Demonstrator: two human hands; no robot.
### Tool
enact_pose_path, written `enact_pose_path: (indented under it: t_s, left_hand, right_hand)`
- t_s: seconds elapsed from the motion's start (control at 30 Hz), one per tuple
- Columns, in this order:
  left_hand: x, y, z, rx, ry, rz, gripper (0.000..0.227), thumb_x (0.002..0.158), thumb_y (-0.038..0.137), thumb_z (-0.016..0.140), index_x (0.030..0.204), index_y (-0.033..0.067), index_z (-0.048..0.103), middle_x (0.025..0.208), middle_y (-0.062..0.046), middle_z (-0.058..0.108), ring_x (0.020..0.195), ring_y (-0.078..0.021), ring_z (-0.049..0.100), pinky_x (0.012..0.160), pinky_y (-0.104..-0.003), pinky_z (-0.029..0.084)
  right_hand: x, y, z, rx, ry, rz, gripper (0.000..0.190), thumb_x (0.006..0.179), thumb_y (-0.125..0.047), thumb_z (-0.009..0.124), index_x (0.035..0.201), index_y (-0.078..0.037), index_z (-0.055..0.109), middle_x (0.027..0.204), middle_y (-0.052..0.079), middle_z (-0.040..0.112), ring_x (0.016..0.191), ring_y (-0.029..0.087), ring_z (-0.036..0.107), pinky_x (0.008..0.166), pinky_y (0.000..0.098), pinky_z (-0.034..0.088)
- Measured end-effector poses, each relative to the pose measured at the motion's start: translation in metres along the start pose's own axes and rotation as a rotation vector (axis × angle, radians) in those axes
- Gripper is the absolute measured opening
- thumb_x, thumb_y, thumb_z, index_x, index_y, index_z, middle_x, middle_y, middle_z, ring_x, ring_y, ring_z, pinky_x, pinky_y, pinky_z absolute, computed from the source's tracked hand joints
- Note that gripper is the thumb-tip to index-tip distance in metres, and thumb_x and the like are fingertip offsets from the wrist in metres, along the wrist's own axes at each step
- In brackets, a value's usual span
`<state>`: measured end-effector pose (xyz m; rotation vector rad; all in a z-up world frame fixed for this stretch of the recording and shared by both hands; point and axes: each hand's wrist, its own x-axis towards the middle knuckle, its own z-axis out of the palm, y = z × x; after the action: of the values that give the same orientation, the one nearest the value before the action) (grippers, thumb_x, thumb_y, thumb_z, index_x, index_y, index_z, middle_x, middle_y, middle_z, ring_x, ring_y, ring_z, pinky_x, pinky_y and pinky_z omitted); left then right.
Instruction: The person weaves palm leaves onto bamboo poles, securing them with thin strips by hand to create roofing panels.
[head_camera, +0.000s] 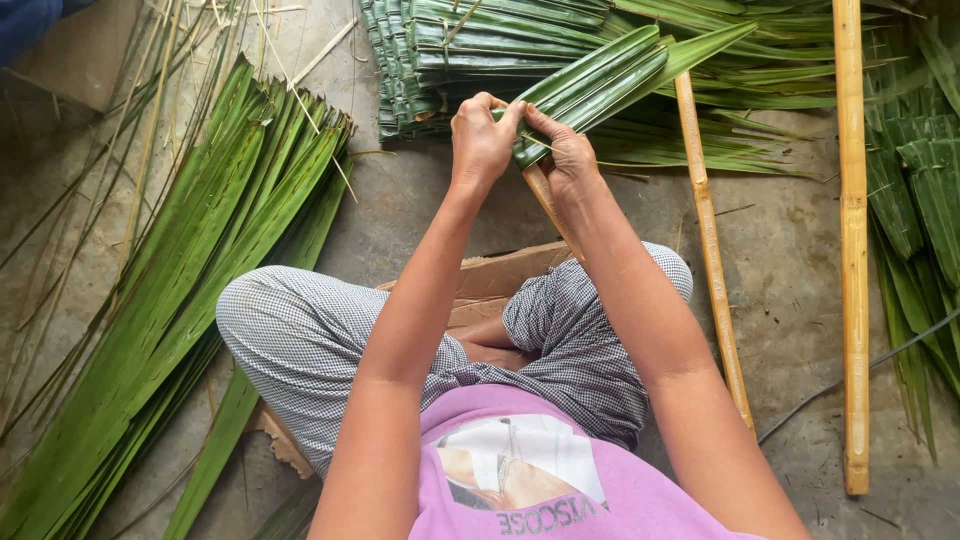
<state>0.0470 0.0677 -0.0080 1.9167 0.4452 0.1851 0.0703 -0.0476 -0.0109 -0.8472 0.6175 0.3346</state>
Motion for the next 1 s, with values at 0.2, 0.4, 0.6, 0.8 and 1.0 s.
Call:
enact_pose_path:
  t_s: [0.2, 0.4, 0.6, 0.8, 1.0]
  left_hand:
    - [0.016, -0.016, 0.023, 0.016, 0.037, 0.034, 0.036, 0.088, 0.038, 0.067, 0.069, 0.0069, 0.063, 0.069, -0.005, 0.062, 0.069, -0.0218, 0.059, 0.064, -0.043, 0.042]
    - [0.004, 0.026, 0.003, -0.289, -0.016, -0.132, 0.028, 0.082, 0.035, 0.078, 0.068, 0.0139, 0.066, 0.064, 0.005, 0.063, 0.062, -0.006, 0.053, 0.059, -0.03, 0.045]
    - [0.025, 0.017, 0.015, -0.424, 0.064, -0.095, 0.033, 0.075, 0.015, 0.081, 0.057, 0.0134, 0.053, 0.057, 0.004, 0.055, 0.058, -0.0074, 0.049, 0.055, -0.03, 0.046]
    - [0.032, 0.027, -0.009, -0.624, -0.011, -0.095, 0.03, 0.081, 0.026, 0.081, 0.064, 0.0087, 0.064, 0.056, -0.003, 0.063, 0.046, -0.0107, 0.056, 0.04, -0.03, 0.048]
    - [-0.005, 0.031, -0.038, -0.898, 0.101, -0.426, 0.052, 0.094, 0.058, 0.045, 0.101, 0.0072, 0.055, 0.066, 0.001, 0.043, 0.05, -0.0107, 0.045, 0.044, -0.027, 0.03]
  right_hand:
    - [0.007, -0.001, -0.004, 0.011, -0.006, -0.01, 0.017, 0.074, 0.003, 0.086, 0.088, 0.006, 0.078, 0.083, 0.013, 0.078, 0.071, 0.024, 0.074, 0.063, 0.0352, 0.064]
    - [0.002, -0.018, 0.004, 0.011, 0.025, -0.012, 0.02, 0.072, 0.002, 0.088, 0.087, 0.004, 0.076, 0.082, 0.013, 0.077, 0.068, 0.025, 0.074, 0.062, 0.0369, 0.065]
    - [-0.003, -0.024, 0.01, -0.026, -0.017, 0.005, 0.018, 0.076, 0.0, 0.086, 0.091, 0.003, 0.077, 0.085, 0.012, 0.078, 0.072, 0.024, 0.074, 0.066, 0.0371, 0.065]
    - [0.022, -0.023, 0.028, -0.083, -0.073, -0.01, 0.021, 0.075, -0.008, 0.088, 0.089, 0.001, 0.076, 0.085, 0.012, 0.077, 0.072, 0.023, 0.073, 0.068, 0.0363, 0.064]
    - [0.05, -0.023, 0.066, -0.092, -0.032, 0.009, 0.028, 0.064, -0.009, 0.094, 0.078, -0.002, 0.07, 0.079, 0.014, 0.077, 0.066, 0.027, 0.072, 0.063, 0.042, 0.064]
